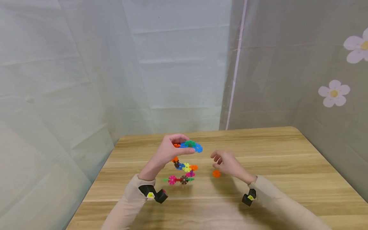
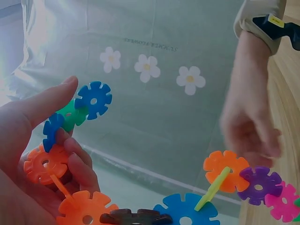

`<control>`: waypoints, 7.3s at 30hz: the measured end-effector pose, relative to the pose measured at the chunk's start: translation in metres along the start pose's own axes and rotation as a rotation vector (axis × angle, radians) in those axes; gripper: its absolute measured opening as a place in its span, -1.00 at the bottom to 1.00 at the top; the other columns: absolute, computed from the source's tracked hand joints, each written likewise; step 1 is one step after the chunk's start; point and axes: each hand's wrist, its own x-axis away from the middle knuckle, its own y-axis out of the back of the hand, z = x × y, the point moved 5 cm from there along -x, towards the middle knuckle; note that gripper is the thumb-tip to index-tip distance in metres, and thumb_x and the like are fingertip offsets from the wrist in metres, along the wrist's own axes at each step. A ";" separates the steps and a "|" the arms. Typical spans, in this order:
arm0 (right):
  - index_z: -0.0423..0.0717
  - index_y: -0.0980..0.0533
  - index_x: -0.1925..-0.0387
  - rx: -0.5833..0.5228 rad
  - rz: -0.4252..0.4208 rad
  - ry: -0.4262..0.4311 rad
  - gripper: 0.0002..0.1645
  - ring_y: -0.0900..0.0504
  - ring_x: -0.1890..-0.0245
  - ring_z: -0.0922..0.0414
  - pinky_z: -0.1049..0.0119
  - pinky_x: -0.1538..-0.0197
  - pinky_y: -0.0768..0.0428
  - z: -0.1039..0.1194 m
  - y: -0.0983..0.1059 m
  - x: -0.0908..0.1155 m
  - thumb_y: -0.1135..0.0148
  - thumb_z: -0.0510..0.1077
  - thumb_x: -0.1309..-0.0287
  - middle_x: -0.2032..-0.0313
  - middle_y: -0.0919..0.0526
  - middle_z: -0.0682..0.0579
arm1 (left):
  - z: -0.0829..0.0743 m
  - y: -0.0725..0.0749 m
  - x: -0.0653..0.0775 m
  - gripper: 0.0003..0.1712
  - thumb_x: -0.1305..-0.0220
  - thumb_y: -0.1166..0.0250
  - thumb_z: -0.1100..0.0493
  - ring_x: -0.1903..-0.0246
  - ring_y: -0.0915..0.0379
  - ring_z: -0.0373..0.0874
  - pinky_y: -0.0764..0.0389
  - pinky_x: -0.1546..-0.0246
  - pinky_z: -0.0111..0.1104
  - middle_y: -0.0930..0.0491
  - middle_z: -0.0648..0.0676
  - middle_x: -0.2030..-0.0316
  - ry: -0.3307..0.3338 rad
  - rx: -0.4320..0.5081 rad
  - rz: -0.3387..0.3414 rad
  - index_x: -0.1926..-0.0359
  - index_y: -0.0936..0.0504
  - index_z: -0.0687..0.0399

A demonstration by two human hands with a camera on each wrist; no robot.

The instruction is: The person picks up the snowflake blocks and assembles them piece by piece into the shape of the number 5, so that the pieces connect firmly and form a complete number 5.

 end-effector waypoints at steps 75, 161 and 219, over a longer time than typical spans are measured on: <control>-0.09 -0.52 0.16 -0.335 -0.356 0.248 -0.84 -0.50 0.55 0.30 0.42 0.50 -0.55 0.059 0.027 0.023 -0.21 -0.32 -0.24 0.43 -0.63 0.10 | -0.001 -0.009 0.001 -0.59 -0.05 -0.49 0.03 0.41 -0.54 -0.09 -0.60 0.41 -0.39 -0.72 0.10 0.22 -0.011 -0.062 0.092 0.07 -0.71 0.08; -0.13 -0.65 0.35 -0.085 -0.415 0.508 -0.95 -0.52 0.39 0.25 0.40 0.26 -0.58 0.124 0.077 0.002 -0.36 -0.22 -0.13 0.44 -0.65 0.12 | -0.016 -0.037 -0.010 -0.63 -0.09 -0.46 0.16 0.36 -0.53 -0.10 -0.59 0.35 -0.40 -0.71 0.05 0.13 -0.185 -0.042 0.187 0.04 -0.69 0.03; -0.14 -0.66 0.35 -0.139 -0.562 0.258 -0.96 -0.50 0.53 0.28 0.47 0.38 -0.55 0.091 0.115 0.003 -0.34 -0.30 -0.12 0.51 -0.65 0.06 | 0.137 -0.108 0.036 -0.90 -0.43 0.00 0.16 -0.29 -0.31 0.25 -0.16 -0.44 -0.05 -0.48 0.35 -0.15 0.523 0.888 0.155 0.15 -0.40 0.07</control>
